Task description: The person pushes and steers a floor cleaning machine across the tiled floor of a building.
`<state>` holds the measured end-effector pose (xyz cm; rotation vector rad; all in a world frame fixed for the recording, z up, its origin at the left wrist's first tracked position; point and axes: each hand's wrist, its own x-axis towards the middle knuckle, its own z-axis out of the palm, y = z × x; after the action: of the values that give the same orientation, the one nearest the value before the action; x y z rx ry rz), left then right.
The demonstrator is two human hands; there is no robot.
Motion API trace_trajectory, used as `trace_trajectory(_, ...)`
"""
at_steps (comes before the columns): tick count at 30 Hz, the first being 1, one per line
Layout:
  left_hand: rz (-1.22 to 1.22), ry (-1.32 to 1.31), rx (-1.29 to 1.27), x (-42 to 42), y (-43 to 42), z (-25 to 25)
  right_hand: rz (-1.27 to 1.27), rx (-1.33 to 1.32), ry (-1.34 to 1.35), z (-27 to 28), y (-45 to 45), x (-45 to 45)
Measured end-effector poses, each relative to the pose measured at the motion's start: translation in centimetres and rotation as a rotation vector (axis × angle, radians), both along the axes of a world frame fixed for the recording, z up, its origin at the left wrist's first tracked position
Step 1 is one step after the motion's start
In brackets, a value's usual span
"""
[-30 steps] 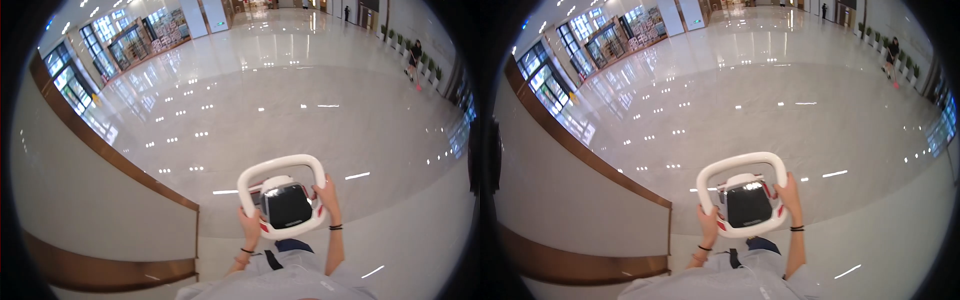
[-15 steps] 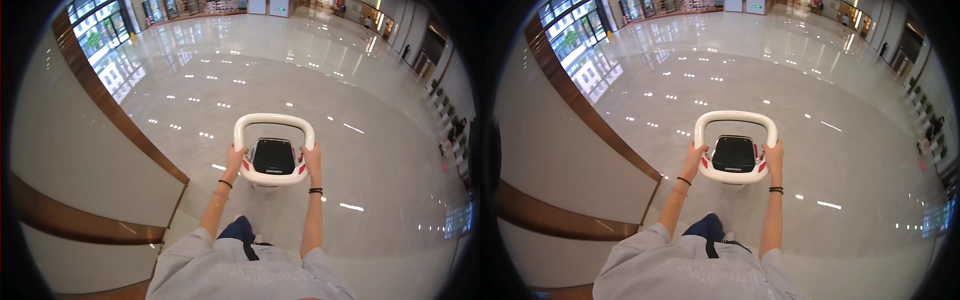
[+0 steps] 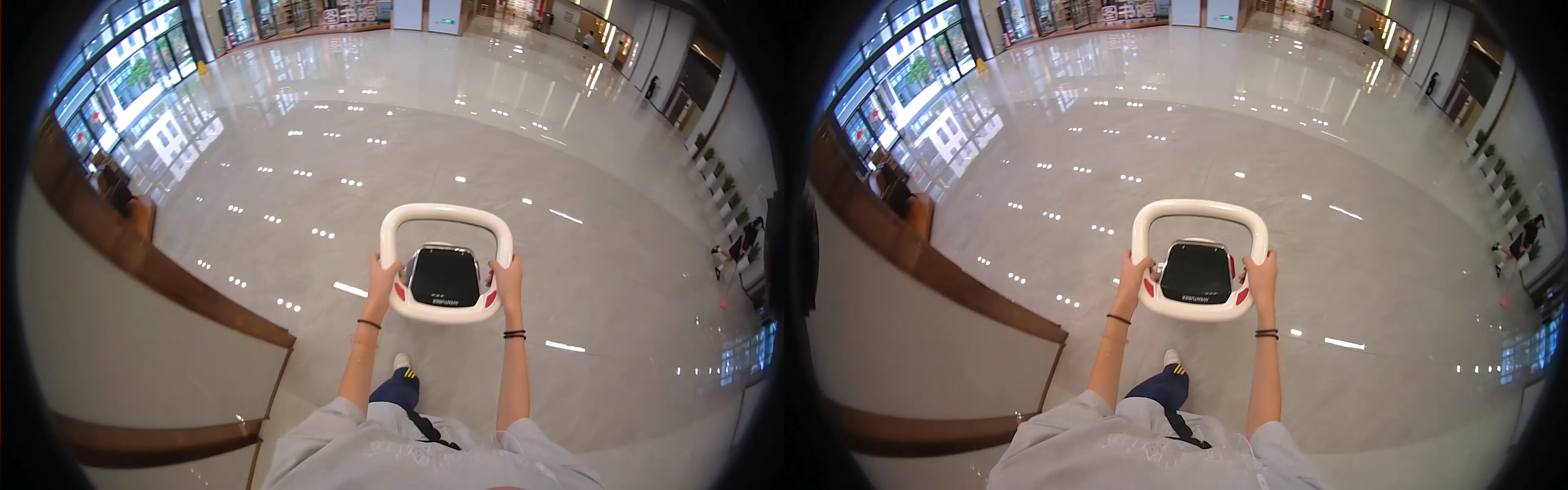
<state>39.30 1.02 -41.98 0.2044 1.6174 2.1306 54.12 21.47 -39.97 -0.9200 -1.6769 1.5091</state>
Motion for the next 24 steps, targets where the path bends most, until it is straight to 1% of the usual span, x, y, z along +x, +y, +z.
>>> trace_trajectory(3, -0.025, 0.007, 0.0, 0.0, 0.2, 0.4, -0.003, 0.016, -0.034, -0.5, 0.3, -0.3)
trace_trajectory(5, -0.034, 0.0, 0.023, -1.1, 1.0, 1.0, -0.028, 0.043, -0.063, 0.2, 0.8, -1.7)
trace_trajectory(8, -0.037, -0.029, 0.031, -2.3, 1.5, 0.1, -0.069, 0.042, -0.125, -0.2, 1.0, -2.2)
trace_trajectory(10, -0.105, -0.175, 0.072, -4.3, 2.9, 0.8, -0.066, 0.106, -0.072, -0.2, 2.7, -3.6)
trace_trajectory(12, -0.14, -0.175, 0.068, -6.3, 5.0, 1.8, -0.061, 0.078, -0.089, 0.6, 4.7, -5.7)
trace_trajectory(15, -0.06, -0.153, 0.067, -9.3, 8.1, 3.8, -0.076, 0.105, -0.11, 2.2, 7.9, -8.9)
trace_trajectory(17, -0.05, -0.06, 0.027, -11.1, 10.1, 4.8, -0.044, 0.02, -0.078, 3.0, 10.0, -10.9)
trace_trajectory(18, -0.04, -0.05, 0.026, -11.9, 11.0, 5.3, -0.034, 0.019, -0.068, 3.1, 11.0, -11.9)
trace_trajectory(20, -0.026, -0.068, 0.025, -12.6, 11.4, 5.1, -0.037, 0.008, -0.048, 2.1, 11.9, -12.9)
trace_trajectory(21, -0.044, -0.061, 0.017, -13.2, 11.8, 5.4, -0.048, 0.05, -0.057, 2.8, 12.0, -13.3)
trace_trajectory(24, -0.052, -0.056, 0.002, -14.0, 11.7, 5.9, -0.05, 0.045, -0.035, 4.2, 11.4, -13.7)
